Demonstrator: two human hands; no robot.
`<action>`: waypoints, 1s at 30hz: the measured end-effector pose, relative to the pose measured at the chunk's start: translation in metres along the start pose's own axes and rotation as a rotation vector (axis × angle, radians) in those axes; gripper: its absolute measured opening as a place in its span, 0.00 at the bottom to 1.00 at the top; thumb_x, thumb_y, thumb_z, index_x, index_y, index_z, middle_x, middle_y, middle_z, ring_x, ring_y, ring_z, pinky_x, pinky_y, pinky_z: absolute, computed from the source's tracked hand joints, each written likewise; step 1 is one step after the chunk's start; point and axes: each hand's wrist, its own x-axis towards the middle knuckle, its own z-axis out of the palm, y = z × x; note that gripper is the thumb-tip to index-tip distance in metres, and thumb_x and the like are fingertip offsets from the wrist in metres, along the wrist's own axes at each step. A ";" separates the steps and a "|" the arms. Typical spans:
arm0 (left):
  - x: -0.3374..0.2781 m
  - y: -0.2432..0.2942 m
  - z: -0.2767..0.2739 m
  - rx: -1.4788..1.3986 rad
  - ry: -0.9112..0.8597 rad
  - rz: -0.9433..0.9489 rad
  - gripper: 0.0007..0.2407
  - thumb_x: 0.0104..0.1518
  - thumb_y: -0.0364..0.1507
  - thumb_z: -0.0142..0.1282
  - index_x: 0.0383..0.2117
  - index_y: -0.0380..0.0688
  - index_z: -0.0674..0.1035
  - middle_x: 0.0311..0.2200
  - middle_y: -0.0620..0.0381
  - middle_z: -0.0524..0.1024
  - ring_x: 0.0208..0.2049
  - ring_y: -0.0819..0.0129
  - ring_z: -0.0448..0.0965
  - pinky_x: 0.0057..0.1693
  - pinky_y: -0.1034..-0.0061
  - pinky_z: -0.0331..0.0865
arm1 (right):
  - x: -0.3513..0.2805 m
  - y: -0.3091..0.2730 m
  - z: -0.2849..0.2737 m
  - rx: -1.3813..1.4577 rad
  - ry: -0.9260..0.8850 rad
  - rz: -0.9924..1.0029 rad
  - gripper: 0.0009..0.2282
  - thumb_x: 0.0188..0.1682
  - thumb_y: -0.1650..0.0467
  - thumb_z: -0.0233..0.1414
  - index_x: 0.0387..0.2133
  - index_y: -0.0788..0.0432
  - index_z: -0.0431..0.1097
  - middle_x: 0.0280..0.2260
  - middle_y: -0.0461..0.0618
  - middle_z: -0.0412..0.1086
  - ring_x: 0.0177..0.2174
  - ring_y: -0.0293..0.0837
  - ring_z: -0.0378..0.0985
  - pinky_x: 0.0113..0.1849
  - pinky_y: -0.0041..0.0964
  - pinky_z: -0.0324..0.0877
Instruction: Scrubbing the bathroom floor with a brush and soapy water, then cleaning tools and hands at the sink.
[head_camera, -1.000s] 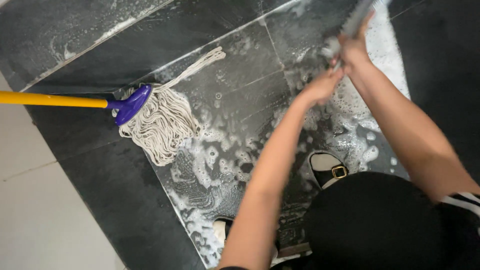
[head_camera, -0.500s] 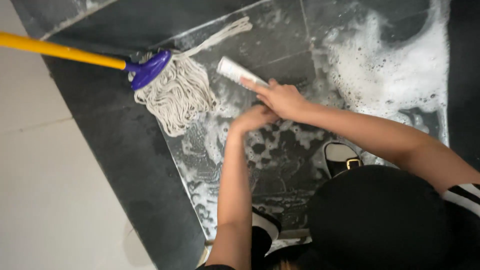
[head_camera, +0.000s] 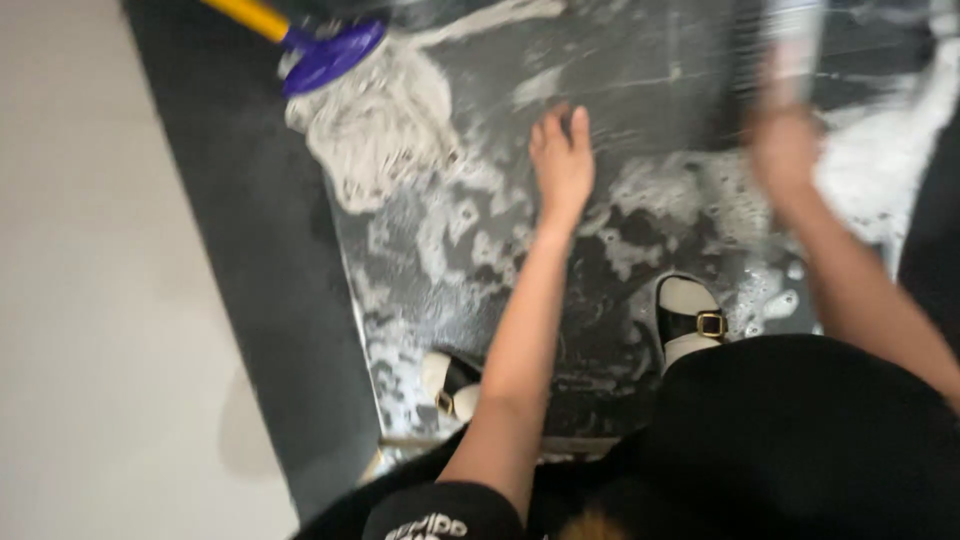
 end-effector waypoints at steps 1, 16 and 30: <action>-0.004 0.018 -0.018 0.007 0.023 -0.019 0.20 0.68 0.43 0.46 0.54 0.38 0.75 0.54 0.40 0.74 0.59 0.45 0.71 0.65 0.58 0.61 | -0.010 -0.058 -0.021 0.003 -0.010 -0.029 0.32 0.64 0.71 0.49 0.79 0.57 0.39 0.31 0.64 0.72 0.24 0.55 0.73 0.24 0.51 0.69; 0.014 -0.001 -0.086 0.130 0.349 -0.021 0.22 0.64 0.38 0.54 0.60 0.40 0.68 0.64 0.43 0.62 0.72 0.41 0.53 0.73 0.42 0.44 | 0.065 -0.130 -0.103 -0.105 -0.294 -0.102 0.38 0.59 0.71 0.45 0.76 0.26 0.28 0.42 0.74 0.67 0.31 0.63 0.77 0.28 0.53 0.77; 0.024 0.125 -0.331 -0.435 1.154 0.110 0.22 0.74 0.37 0.43 0.66 0.33 0.63 0.71 0.42 0.56 0.76 0.48 0.50 0.77 0.54 0.47 | 0.084 -0.464 -0.212 0.758 0.051 -0.960 0.21 0.60 0.71 0.53 0.62 0.68 0.53 0.36 0.64 0.75 0.32 0.57 0.82 0.34 0.51 0.74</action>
